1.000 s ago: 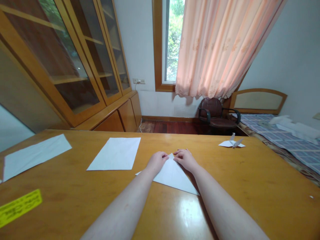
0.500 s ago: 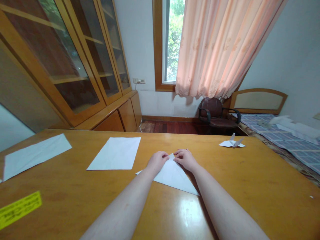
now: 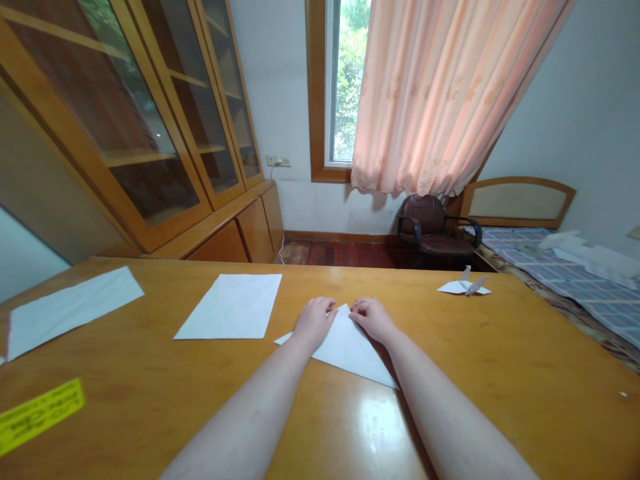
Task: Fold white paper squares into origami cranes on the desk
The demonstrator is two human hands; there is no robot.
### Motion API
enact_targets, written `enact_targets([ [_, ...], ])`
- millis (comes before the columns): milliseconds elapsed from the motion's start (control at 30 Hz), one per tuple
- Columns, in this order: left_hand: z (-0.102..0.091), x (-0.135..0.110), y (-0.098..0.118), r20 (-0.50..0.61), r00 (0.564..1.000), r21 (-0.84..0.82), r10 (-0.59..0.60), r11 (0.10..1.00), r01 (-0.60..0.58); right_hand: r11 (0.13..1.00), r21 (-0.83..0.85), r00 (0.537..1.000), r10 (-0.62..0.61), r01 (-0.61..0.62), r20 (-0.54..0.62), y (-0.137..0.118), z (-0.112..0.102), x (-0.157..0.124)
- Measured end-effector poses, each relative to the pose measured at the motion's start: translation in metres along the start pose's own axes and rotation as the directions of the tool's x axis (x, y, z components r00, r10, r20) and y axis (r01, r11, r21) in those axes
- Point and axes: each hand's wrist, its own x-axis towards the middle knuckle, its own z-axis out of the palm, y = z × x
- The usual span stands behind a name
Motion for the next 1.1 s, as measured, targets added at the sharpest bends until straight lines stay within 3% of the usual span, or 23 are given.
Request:
enact_targets([
  [67,-0.001,-0.003,0.005,0.002,0.998,0.064,0.070,0.995,-0.070,1.000,-0.001,1.000,-0.007,0.006,-0.025,0.003,0.001,0.001],
  [200,0.003,-0.011,0.016,0.212,0.962,0.127,0.171,0.971,-0.200,1.000,-0.025,0.998,0.002,-0.003,-0.057,0.007,0.005,0.004],
  [433,0.013,-0.017,0.020,0.435,0.894,0.196,0.111,0.957,-0.214,0.994,-0.106,0.993,0.019,-0.031,-0.115,0.007,0.007,0.003],
  [700,0.011,-0.017,0.021,0.465,0.881,0.233,0.092,0.947,-0.222,0.994,-0.087,0.985,0.057,-0.072,-0.165,0.012,0.012,0.005],
  [1100,0.004,-0.018,0.025,0.339,0.922,0.220,0.188,0.937,-0.272,0.992,-0.094,0.986,0.063,-0.078,-0.154,0.015,0.009,0.005],
])
